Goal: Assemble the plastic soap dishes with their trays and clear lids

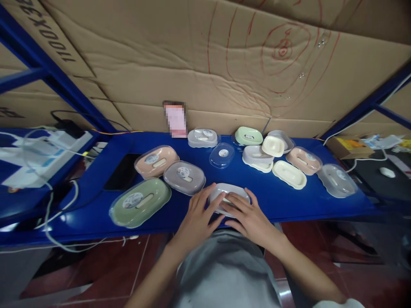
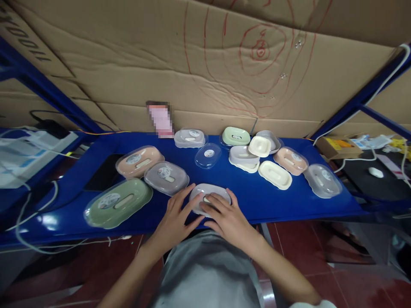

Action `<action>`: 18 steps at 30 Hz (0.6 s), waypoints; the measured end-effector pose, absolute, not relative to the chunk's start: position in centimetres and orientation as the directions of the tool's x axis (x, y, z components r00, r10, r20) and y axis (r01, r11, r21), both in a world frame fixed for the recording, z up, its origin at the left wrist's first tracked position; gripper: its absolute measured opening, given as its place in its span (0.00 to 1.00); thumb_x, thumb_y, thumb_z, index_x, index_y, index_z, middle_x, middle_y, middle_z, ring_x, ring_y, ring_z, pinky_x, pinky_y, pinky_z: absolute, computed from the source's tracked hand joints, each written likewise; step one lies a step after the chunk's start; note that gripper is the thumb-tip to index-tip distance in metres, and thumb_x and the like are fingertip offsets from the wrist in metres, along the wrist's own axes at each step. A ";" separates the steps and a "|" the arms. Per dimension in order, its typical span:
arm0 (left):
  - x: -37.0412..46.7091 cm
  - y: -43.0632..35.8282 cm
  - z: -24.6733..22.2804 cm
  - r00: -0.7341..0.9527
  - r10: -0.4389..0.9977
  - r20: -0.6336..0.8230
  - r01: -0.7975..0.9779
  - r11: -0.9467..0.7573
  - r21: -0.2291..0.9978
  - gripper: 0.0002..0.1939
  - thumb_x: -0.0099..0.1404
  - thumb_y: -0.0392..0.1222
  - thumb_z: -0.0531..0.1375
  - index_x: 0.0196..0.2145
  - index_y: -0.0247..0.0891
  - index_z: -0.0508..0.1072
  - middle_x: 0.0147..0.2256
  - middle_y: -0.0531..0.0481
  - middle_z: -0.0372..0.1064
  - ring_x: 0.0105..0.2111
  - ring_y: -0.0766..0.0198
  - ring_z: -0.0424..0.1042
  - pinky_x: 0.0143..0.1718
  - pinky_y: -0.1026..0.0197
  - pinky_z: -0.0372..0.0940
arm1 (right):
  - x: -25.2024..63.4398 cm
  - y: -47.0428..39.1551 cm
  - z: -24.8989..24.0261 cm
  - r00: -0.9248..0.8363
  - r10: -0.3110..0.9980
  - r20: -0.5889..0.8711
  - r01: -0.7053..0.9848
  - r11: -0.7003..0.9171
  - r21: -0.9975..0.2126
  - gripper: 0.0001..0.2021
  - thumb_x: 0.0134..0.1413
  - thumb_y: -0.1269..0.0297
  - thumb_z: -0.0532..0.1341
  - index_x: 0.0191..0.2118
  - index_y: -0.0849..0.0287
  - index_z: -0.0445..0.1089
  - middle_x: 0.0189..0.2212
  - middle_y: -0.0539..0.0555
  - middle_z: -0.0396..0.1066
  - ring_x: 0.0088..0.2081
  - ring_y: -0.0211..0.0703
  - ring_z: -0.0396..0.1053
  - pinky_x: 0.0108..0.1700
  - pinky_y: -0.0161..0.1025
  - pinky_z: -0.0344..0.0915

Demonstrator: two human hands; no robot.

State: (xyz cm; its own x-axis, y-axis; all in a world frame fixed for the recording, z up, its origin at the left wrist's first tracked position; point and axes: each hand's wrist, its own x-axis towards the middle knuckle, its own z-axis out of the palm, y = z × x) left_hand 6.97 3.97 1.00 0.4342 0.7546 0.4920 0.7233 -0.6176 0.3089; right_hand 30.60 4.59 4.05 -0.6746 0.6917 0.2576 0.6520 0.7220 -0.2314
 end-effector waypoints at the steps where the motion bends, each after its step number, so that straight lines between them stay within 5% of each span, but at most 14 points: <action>1: 6.9 3.9 1.2 0.455 0.738 0.499 0.726 -0.632 0.273 0.33 0.76 0.41 0.62 0.74 0.45 0.58 0.71 0.35 0.58 0.70 0.44 0.61 0.66 0.42 0.62 | 30.3 4.7 3.9 -0.689 0.678 0.258 0.640 0.735 -0.223 0.20 0.77 0.57 0.57 0.68 0.52 0.67 0.67 0.60 0.70 0.70 0.53 0.64 0.76 0.67 0.45; 3: 6.3 3.4 1.8 0.445 0.714 0.540 0.759 -0.621 0.195 0.32 0.75 0.40 0.63 0.73 0.48 0.61 0.71 0.37 0.59 0.69 0.45 0.63 0.68 0.39 0.58 | 30.3 5.0 3.6 -0.706 0.656 0.266 0.622 0.754 -0.211 0.20 0.77 0.60 0.57 0.68 0.54 0.67 0.66 0.60 0.70 0.70 0.51 0.64 0.76 0.66 0.45; 6: 3.8 2.1 2.6 0.203 0.728 0.655 0.909 -0.389 0.150 0.36 0.72 0.41 0.67 0.73 0.54 0.61 0.72 0.38 0.57 0.68 0.39 0.64 0.69 0.29 0.52 | 31.1 6.2 3.8 -0.739 0.626 0.249 0.585 0.780 -0.222 0.22 0.75 0.60 0.59 0.69 0.52 0.66 0.67 0.60 0.69 0.71 0.52 0.63 0.76 0.67 0.47; 10: -0.8 1.5 2.4 -0.061 0.748 0.661 0.978 -0.087 0.187 0.43 0.69 0.44 0.69 0.75 0.52 0.56 0.76 0.33 0.47 0.72 0.27 0.55 0.65 0.16 0.49 | 32.3 10.5 4.8 -0.745 0.608 0.276 0.493 0.780 -0.385 0.24 0.77 0.59 0.55 0.73 0.49 0.60 0.74 0.58 0.60 0.75 0.50 0.55 0.76 0.62 0.53; 13: -2.4 2.8 2.2 -0.020 0.780 0.626 0.979 -0.112 0.170 0.41 0.71 0.44 0.68 0.75 0.49 0.56 0.76 0.30 0.47 0.72 0.25 0.54 0.65 0.13 0.45 | 32.3 15.9 4.8 -0.649 0.685 0.331 0.537 0.721 -0.439 0.27 0.77 0.67 0.48 0.76 0.50 0.54 0.76 0.59 0.55 0.77 0.49 0.51 0.75 0.60 0.55; 18: 1.1 4.7 3.3 0.209 0.729 0.652 0.901 -0.402 0.161 0.34 0.72 0.39 0.65 0.72 0.47 0.61 0.75 0.34 0.51 0.74 0.37 0.54 0.71 0.27 0.51 | 31.4 21.0 4.5 -0.678 0.705 0.208 0.668 0.709 -0.226 0.31 0.67 0.78 0.53 0.73 0.60 0.61 0.71 0.68 0.62 0.73 0.58 0.58 0.73 0.69 0.53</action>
State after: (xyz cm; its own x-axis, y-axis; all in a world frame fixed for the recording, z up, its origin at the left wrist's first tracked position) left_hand 1.12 4.67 3.31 0.2086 0.7290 0.6520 0.9015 -0.4019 0.1608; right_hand 31.39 21.01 4.54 -0.6783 0.7047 0.2082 0.6676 0.7094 -0.2259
